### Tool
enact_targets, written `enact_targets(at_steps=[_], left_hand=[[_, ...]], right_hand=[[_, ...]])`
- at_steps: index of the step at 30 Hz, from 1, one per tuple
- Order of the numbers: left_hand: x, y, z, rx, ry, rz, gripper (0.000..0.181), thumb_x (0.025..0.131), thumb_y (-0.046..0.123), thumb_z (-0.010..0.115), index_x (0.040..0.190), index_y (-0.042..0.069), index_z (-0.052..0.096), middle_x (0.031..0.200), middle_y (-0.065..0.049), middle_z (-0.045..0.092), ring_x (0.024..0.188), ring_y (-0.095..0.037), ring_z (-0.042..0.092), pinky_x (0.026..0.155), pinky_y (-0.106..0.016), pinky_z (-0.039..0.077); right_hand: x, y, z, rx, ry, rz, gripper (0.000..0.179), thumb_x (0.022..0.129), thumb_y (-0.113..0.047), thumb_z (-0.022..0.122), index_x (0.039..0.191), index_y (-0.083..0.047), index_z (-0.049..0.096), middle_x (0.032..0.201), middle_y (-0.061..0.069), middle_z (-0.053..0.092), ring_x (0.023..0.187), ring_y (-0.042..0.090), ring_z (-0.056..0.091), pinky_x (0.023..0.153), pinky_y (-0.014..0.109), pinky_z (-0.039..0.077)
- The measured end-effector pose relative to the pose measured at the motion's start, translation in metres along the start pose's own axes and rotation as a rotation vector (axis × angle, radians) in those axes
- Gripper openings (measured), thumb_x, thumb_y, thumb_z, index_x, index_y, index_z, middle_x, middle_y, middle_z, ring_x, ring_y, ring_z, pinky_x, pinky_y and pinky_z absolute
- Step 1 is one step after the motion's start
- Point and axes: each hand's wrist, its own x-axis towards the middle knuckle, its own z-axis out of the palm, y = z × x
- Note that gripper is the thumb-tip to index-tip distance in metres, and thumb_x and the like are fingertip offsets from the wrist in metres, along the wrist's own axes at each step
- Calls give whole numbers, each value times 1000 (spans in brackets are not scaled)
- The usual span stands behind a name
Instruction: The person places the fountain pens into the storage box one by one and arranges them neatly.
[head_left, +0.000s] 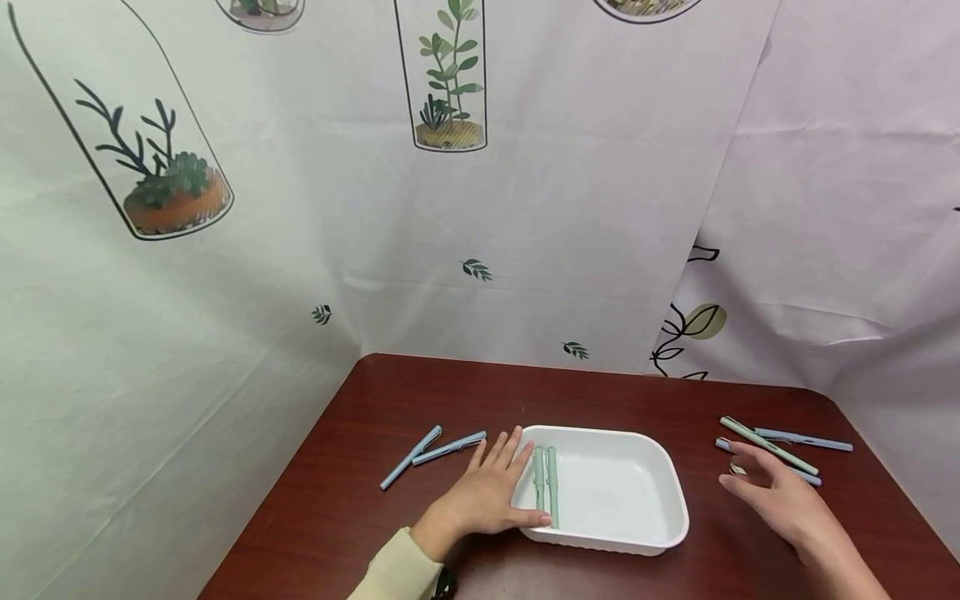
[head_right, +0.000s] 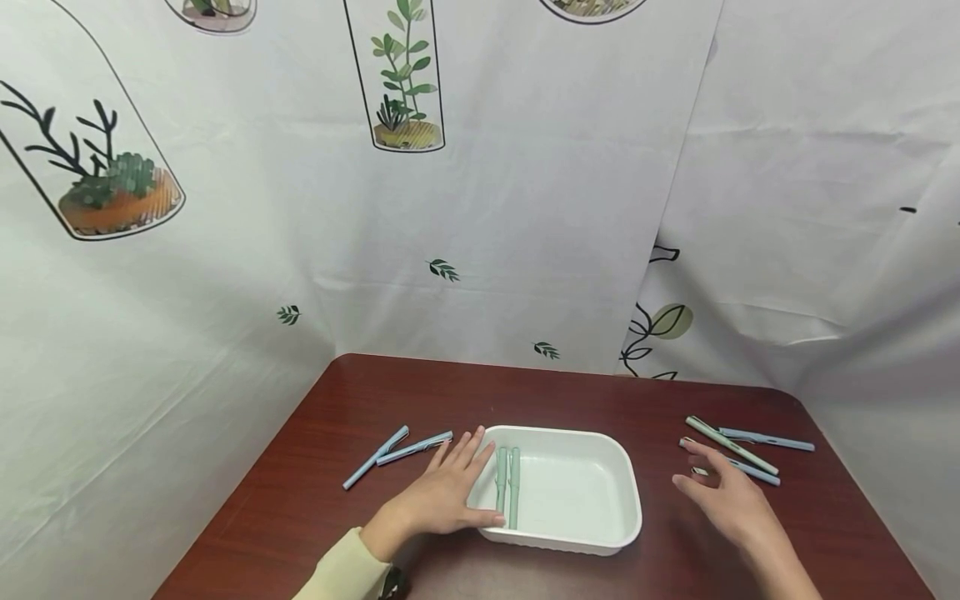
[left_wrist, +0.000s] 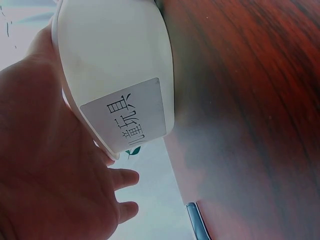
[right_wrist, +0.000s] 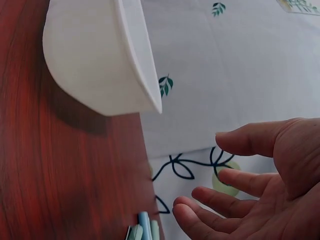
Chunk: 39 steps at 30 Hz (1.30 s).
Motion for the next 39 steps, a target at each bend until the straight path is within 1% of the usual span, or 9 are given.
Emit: enact_targets(at_steps=[2, 4, 6, 8, 11, 16, 24, 30, 39], left_hand=[[0, 0, 0, 1, 1, 1, 107, 85, 79, 57, 162, 13, 24, 170, -12, 11, 155, -34, 17, 121, -59, 18], [0, 0, 0, 2, -1, 0, 107, 85, 79, 57, 162, 13, 24, 170, -12, 11, 155, -34, 17, 121, -59, 18], [0, -1, 0, 4, -2, -1, 107, 85, 79, 57, 162, 13, 24, 170, -12, 11, 155, -34, 17, 121, -59, 17], [1, -1, 0, 3, -3, -2, 107, 85, 79, 57, 162, 13, 24, 170, -12, 11, 155, -34, 16, 121, -59, 17], [1, -1, -1, 1, -4, -3, 107, 85, 79, 57, 162, 13, 24, 170, -12, 11, 155, -34, 17, 121, -59, 18], [1, 0, -2, 0, -2, -3, 107, 85, 79, 57, 162, 13, 25, 170, -12, 12, 155, -35, 17, 121, -60, 18], [0, 0, -2, -4, -6, -4, 106, 85, 79, 57, 162, 13, 24, 170, -12, 11, 155, -34, 16, 121, -59, 18], [0, 1, -3, -9, -12, -7, 107, 85, 79, 57, 162, 14, 24, 170, -10, 11, 155, -34, 17, 122, -58, 17], [0, 1, -2, -2, -7, -10, 107, 84, 79, 57, 162, 14, 24, 170, -11, 11, 155, -34, 17, 122, -58, 17]], right_hand=[[0, 3, -3, -5, -6, 14, 73, 98, -37, 68, 151, 3, 38, 140, 32, 51, 94, -11, 51, 74, 22, 48], [0, 6, -5, -16, -15, 26, 75, 98, -39, 67, 151, 3, 37, 142, 33, 49, 97, -5, 57, 79, 29, 49], [0, 9, -8, -39, -29, 37, 76, 98, -41, 66, 152, 4, 35, 143, 35, 46, 103, 15, 66, 84, 40, 50], [1, 12, -9, -48, -43, 43, 77, 99, -41, 65, 152, 6, 33, 144, 37, 44, 113, 37, 65, 88, 51, 48], [2, 18, -10, -62, -49, 44, 77, 99, -40, 64, 151, 8, 32, 143, 38, 44, 123, 52, 54, 89, 57, 46], [5, 26, -11, -52, -62, 59, 79, 99, -39, 65, 151, 9, 30, 144, 40, 41, 125, 55, 48, 90, 55, 44], [11, 42, -16, -54, -142, 119, 84, 101, -42, 59, 153, 11, 20, 148, 43, 29, 131, 64, 28, 96, 67, 36], [16, 60, -17, -142, -196, 159, 91, 98, -49, 61, 150, 14, 20, 145, 44, 32, 128, 67, 30, 94, 69, 38], [21, 79, -11, -261, -161, 114, 91, 94, -50, 67, 144, 16, 29, 137, 47, 40, 124, 67, 37, 91, 68, 41]])
